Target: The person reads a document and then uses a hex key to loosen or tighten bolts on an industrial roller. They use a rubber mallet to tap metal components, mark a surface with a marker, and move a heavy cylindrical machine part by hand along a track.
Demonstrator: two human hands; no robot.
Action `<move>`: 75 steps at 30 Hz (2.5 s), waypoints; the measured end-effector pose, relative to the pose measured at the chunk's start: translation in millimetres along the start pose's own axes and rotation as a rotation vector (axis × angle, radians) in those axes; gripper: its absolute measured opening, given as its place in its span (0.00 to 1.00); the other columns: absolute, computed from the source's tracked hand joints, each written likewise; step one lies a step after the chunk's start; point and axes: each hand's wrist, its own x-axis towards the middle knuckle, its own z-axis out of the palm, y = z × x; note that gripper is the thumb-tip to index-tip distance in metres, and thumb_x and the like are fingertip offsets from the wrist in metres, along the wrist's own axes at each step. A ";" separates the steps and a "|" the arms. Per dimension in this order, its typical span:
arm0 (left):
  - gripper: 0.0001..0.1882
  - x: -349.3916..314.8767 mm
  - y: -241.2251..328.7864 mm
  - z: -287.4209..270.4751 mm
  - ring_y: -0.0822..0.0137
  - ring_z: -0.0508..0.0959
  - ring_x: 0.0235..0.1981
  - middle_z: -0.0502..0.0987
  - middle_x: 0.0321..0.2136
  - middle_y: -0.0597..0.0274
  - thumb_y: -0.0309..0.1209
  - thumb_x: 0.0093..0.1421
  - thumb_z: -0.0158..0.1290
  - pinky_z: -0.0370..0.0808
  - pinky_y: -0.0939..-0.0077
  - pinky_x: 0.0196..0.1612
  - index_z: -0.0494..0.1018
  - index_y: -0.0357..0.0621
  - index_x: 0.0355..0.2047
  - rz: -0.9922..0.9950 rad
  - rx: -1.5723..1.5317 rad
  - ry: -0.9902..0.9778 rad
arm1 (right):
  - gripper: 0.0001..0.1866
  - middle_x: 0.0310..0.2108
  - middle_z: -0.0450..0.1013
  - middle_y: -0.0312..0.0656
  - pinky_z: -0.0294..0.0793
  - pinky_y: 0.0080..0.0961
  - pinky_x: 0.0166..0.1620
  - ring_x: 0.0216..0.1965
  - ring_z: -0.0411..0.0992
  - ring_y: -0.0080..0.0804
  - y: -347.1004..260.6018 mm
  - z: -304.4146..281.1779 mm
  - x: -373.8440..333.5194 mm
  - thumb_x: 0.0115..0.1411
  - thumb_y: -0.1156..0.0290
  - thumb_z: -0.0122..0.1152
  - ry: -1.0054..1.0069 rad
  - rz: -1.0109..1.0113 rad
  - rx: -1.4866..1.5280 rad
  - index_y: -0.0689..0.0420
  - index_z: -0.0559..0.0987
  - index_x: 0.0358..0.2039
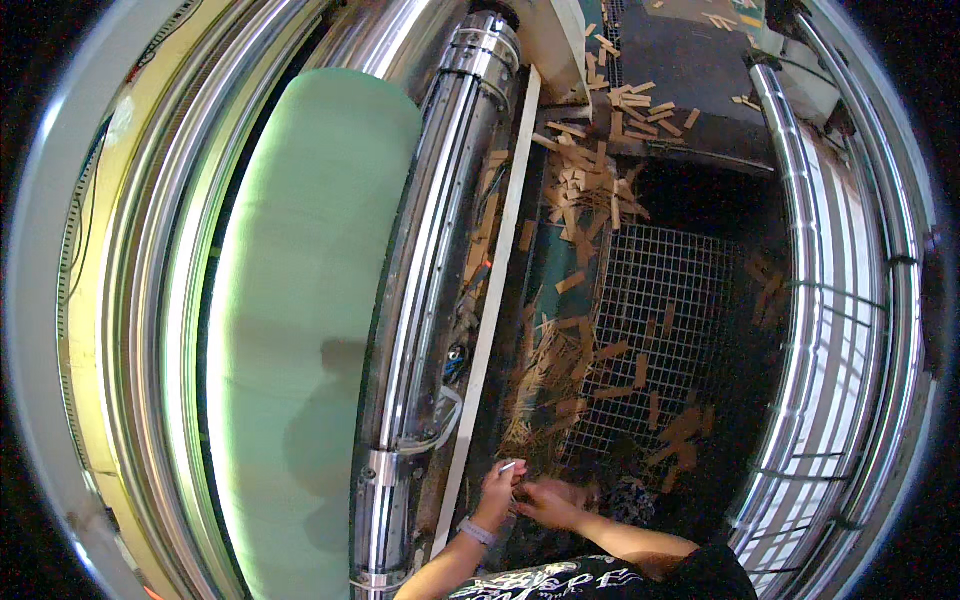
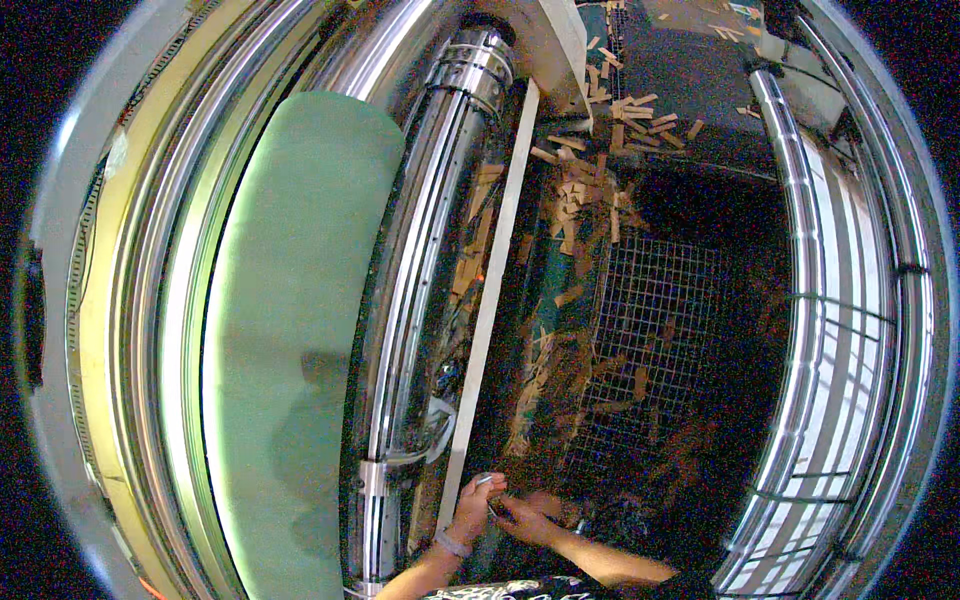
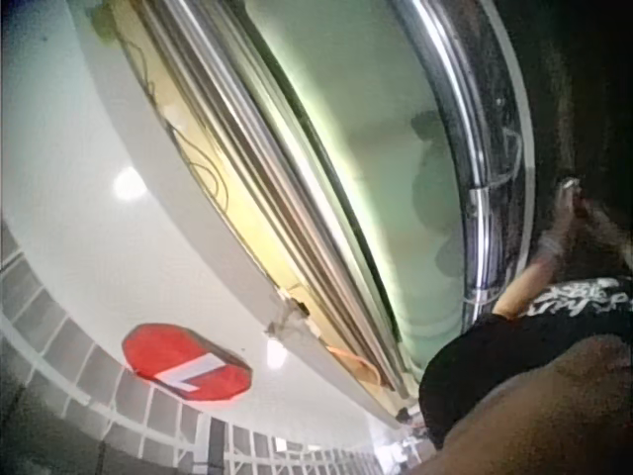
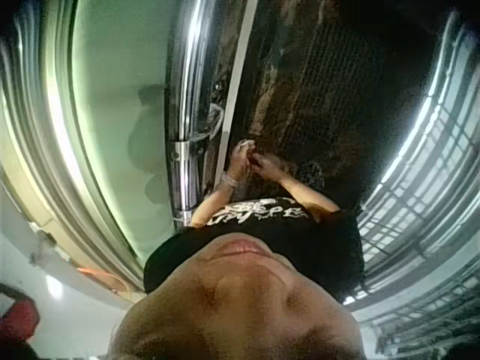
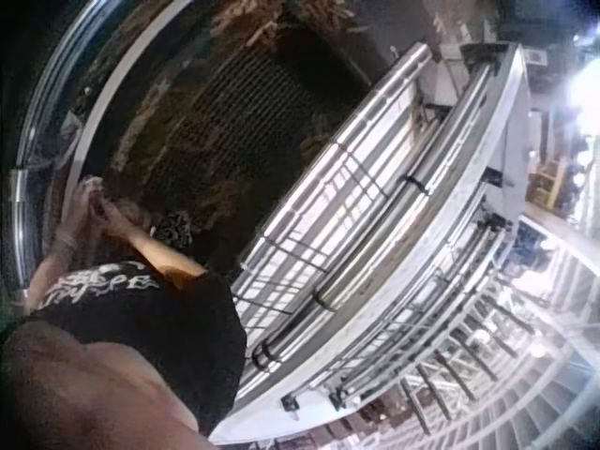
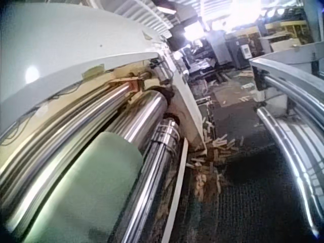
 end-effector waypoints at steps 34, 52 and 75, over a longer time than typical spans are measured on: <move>0.29 528.9 486.8 163.7 0.46 0.54 0.52 0.54 0.52 0.46 0.29 0.53 0.52 0.53 0.52 0.53 0.57 0.37 0.54 0.486 1.183 0.806 | 0.07 0.27 0.71 0.53 0.70 0.36 0.30 0.30 0.70 0.53 31.2 -720.4 513.1 0.55 0.70 0.53 0.106 0.182 0.078 0.60 0.70 0.32; 0.19 612.5 430.4 146.4 0.51 0.63 0.49 0.65 0.46 0.46 0.34 0.59 0.47 0.56 0.58 0.54 0.65 0.32 0.46 0.972 1.237 1.793 | 0.06 0.28 0.73 0.46 0.71 0.27 0.35 0.32 0.74 0.39 160.0 -673.4 696.6 0.59 0.75 0.48 -0.056 -0.386 0.121 0.62 0.72 0.34; 0.20 613.3 437.7 143.7 0.54 0.63 0.48 0.66 0.44 0.49 0.35 0.57 0.50 0.58 0.61 0.52 0.67 0.34 0.45 0.967 1.339 1.896 | 0.10 0.28 0.74 0.40 0.71 0.22 0.35 0.30 0.72 0.25 145.2 -658.8 697.9 0.62 0.70 0.47 -0.223 -0.391 0.475 0.63 0.72 0.37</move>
